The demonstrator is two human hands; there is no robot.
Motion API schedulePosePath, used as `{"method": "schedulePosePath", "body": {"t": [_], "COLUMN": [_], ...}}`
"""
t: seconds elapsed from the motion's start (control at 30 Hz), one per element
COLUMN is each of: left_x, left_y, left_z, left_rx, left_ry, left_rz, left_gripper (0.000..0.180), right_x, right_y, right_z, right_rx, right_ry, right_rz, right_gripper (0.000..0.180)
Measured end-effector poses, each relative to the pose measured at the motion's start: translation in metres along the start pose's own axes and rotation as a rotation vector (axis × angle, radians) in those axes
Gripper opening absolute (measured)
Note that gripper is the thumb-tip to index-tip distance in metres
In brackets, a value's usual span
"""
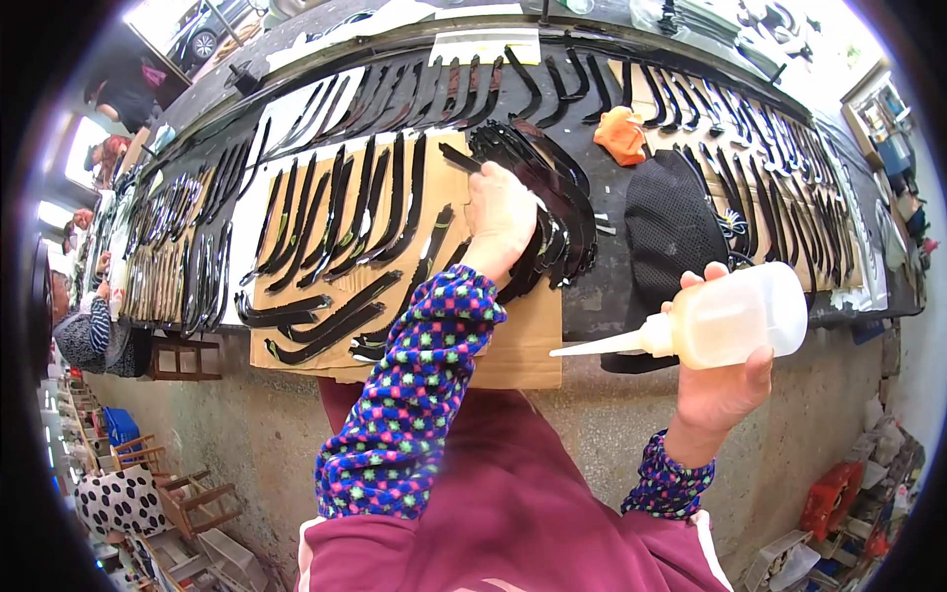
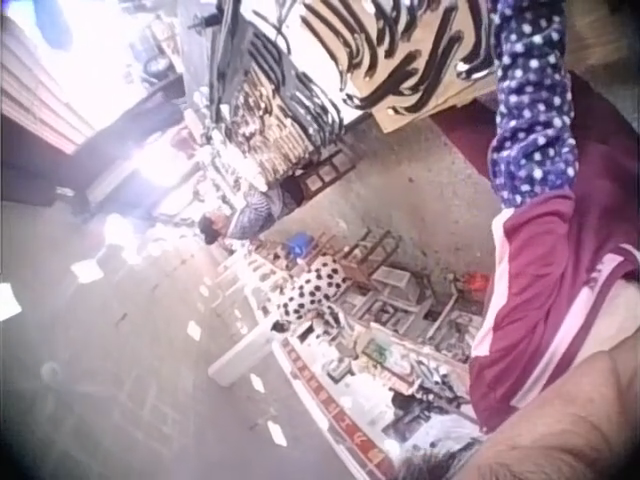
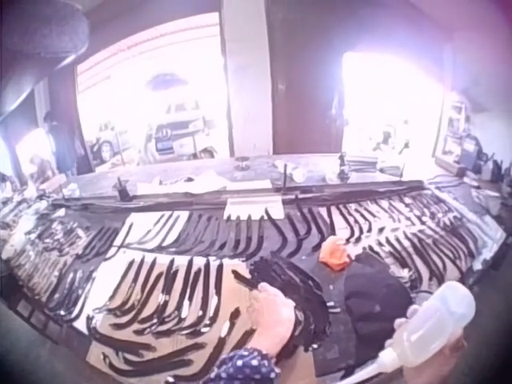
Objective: Applying glue to black curved shoe components using a squeeze bottle.
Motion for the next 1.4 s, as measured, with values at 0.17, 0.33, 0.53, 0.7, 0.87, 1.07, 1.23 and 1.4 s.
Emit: {"method": "schedulePosePath", "body": {"t": [0.17, 0.33, 0.53, 0.7, 0.87, 1.07, 1.23, 1.4], "left_x": [-0.014, -0.011, 0.024, 0.060, 0.100, 0.133, 0.150, 0.148], "left_y": [-0.021, -0.019, 0.005, 0.002, -0.045, -0.077, -0.094, -0.102], "left_z": [0.002, -0.009, -0.052, -0.119, -0.174, -0.187, -0.186, -0.187], "left_rx": [0.090, 0.056, 0.152, 0.227, 0.402, 0.564, 0.539, 0.533], "left_ry": [-0.118, -0.178, -0.563, -0.950, -1.077, -0.999, -0.921, -0.950], "left_rz": [-0.349, -0.638, -1.431, -1.520, -1.150, -1.138, -1.015, -1.051], "left_gripper": [0.030, 0.022, 0.016, 0.026, 0.026, 0.025, 0.021, 0.020], "right_x": [0.008, 0.008, 0.010, -0.001, -0.034, -0.082, -0.102, -0.107], "right_y": [-0.003, -0.004, -0.009, -0.002, 0.010, 0.029, 0.041, 0.048], "right_z": [-0.002, -0.004, -0.006, -0.003, 0.000, -0.001, -0.007, -0.012], "right_rx": [0.011, 0.011, 0.045, 0.010, -0.069, -0.155, -0.198, -0.221], "right_ry": [0.017, -0.019, -0.012, -0.029, -0.148, -0.274, -0.364, -0.383], "right_rz": [0.026, 0.025, 0.025, 0.016, 0.051, -0.055, -0.190, -0.198], "right_gripper": [0.084, 0.084, 0.084, 0.086, 0.087, 0.089, 0.095, 0.097]}}
Point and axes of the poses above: each hand's wrist, its own z-axis towards the middle knuckle, its own x-axis out of the back of the hand, y = z × x, the point moved 9 cm from there along z, towards the middle knuckle, and after that the axes turned 3 degrees about -y, right-handed, at the moved point
